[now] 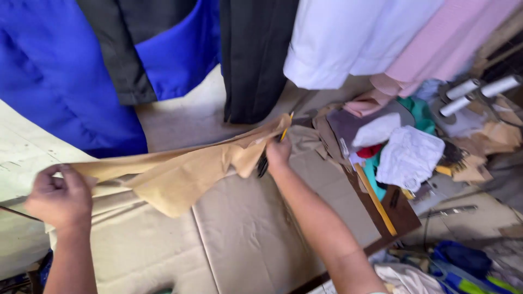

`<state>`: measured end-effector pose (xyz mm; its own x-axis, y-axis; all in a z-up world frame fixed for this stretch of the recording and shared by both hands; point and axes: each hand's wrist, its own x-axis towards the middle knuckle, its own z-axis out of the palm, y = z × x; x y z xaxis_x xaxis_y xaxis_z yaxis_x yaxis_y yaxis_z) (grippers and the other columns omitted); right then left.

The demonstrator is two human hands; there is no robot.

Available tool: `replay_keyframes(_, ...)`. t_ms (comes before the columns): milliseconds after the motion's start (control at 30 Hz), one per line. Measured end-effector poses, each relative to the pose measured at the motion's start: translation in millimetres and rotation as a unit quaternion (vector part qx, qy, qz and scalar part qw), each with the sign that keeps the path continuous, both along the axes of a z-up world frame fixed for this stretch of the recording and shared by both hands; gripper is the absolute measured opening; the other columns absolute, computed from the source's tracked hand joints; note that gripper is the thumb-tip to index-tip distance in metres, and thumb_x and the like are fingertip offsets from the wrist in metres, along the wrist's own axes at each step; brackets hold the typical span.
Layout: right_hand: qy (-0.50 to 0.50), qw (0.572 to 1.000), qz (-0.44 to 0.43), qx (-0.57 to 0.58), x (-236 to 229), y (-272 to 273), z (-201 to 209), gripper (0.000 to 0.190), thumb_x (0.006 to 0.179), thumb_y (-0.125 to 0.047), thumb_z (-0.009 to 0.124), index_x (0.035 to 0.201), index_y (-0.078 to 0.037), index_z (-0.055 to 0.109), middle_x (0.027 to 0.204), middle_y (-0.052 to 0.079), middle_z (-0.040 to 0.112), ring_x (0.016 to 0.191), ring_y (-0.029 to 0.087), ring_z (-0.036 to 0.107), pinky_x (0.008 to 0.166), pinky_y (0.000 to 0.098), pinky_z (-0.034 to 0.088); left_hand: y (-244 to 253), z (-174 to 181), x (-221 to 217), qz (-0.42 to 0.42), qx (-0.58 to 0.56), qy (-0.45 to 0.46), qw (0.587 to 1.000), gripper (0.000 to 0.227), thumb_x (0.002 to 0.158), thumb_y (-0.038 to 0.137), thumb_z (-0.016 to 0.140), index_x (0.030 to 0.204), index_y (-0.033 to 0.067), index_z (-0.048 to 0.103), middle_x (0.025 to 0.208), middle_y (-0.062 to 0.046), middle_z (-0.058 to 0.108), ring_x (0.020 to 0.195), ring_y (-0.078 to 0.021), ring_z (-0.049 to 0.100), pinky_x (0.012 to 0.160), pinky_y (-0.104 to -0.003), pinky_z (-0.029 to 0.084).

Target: The person measures and marks a piece of beige fabric using a ruler and pencil, then uses a smartphone to reference information. They subsequently cut the fabric along the marked lines using scissors.

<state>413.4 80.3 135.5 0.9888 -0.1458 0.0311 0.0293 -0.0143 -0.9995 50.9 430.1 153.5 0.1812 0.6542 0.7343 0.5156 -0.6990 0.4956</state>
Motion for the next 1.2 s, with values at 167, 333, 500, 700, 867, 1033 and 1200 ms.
replay_keyframes(167, 0.135, 0.979, -0.04, 0.15, -23, 88, -10, 0.027, 0.088, -0.009, 0.066, 0.114, -0.005, 0.068, 0.113, 0.01, 0.074, 0.102, 0.022, 0.07, 0.087, 0.0339, 0.056, -103, 27, 40, -0.096, 0.132, -0.024, 0.986, 0.07, 0.112, 0.026, 0.054, 0.159, -0.0124, 0.018, 0.161, -0.038, 0.029, 0.145, -0.0596, 0.037, 0.122, -0.066, 0.029)
replay_keyframes(333, 0.145, 0.979, -0.091, 0.107, -12, 125, -40, 0.046, 0.089, -0.012, 0.064, 0.135, -0.003, 0.057, 0.134, 0.015, 0.068, 0.121, 0.027, 0.068, 0.101, 0.0327, 0.055, -168, 4, 116, -0.306, 0.421, 0.191, 0.832, 0.031, 0.106, 0.03, 0.044, 0.128, 0.0158, 0.061, 0.128, -0.011, 0.065, 0.113, -0.0265, 0.063, 0.101, -0.047, 0.05)
replay_keyframes(500, 0.076, 0.996, -0.046, 0.021, -37, 72, -75, 0.043, 0.098, -0.024, 0.066, 0.128, -0.006, 0.041, 0.109, 0.015, 0.056, 0.099, 0.024, 0.055, 0.094, 0.0433, 0.045, -87, -115, 162, -0.168, -0.128, 0.597, 0.774, 0.065, 0.097, 0.075, 0.017, 0.159, 0.058, 0.008, 0.145, 0.003, 0.05, 0.134, -0.0297, 0.053, 0.115, -0.052, 0.029)
replay_keyframes(700, 0.231, 0.969, 0.09, 0.003, -172, -36, -39, 0.011, 0.096, -0.021, 0.048, 0.09, -0.014, 0.044, 0.07, 0.004, 0.052, 0.061, 0.016, 0.042, 0.056, 0.0343, 0.036, -204, -64, 102, -0.411, -0.173, 0.12, 0.887, 0.05, 0.096, 0.035, 0.056, 0.136, 0.0055, 0.054, 0.129, -0.018, 0.06, 0.119, -0.038, 0.055, 0.103, -0.049, 0.044)
replay_keyframes(867, 0.044, 0.897, 0.404, -0.174, -225, -14, -17, 0.026, 0.099, -0.033, 0.048, 0.108, -0.009, 0.056, 0.098, 0.009, 0.062, 0.095, 0.024, 0.059, 0.088, 0.0382, 0.047, -296, -46, 38, -0.37, -0.704, -0.048, 0.604, 0.081, 0.092, 0.04, 0.059, 0.161, 0.0176, 0.023, 0.158, -0.008, 0.045, 0.145, -0.0168, 0.046, 0.116, -0.035, 0.039)
replay_keyframes(1033, -0.255, 0.776, 0.506, -0.277, -186, 60, -55, 0.016, 0.091, 0.006, 0.044, 0.102, 0.002, 0.054, 0.096, 0.022, 0.049, 0.092, 0.039, 0.049, 0.083, 0.0497, 0.043, -315, -139, -34, -0.168, -0.716, -0.359, 0.575, 0.026, 0.095, 0.017, 0.046, 0.106, -0.0012, 0.061, 0.055, -0.004, 0.035, 0.041, -0.014, 0.029, 0.037, -0.028, 0.021)
replay_keyframes(1200, -0.598, 0.556, 0.219, -0.535, -98, 142, -41, 0.047, 0.088, -0.025, 0.054, 0.132, -0.013, 0.065, 0.103, 0.001, 0.063, 0.093, 0.025, 0.06, 0.083, 0.0401, 0.05, -289, -279, -140, -0.251, -0.833, -0.296, 0.394, 0.038, 0.099, 0.024, 0.047, 0.101, -0.0086, 0.067, 0.046, 0.0, 0.02, 0.033, -0.0124, 0.022, 0.032, -0.03, 0.013)
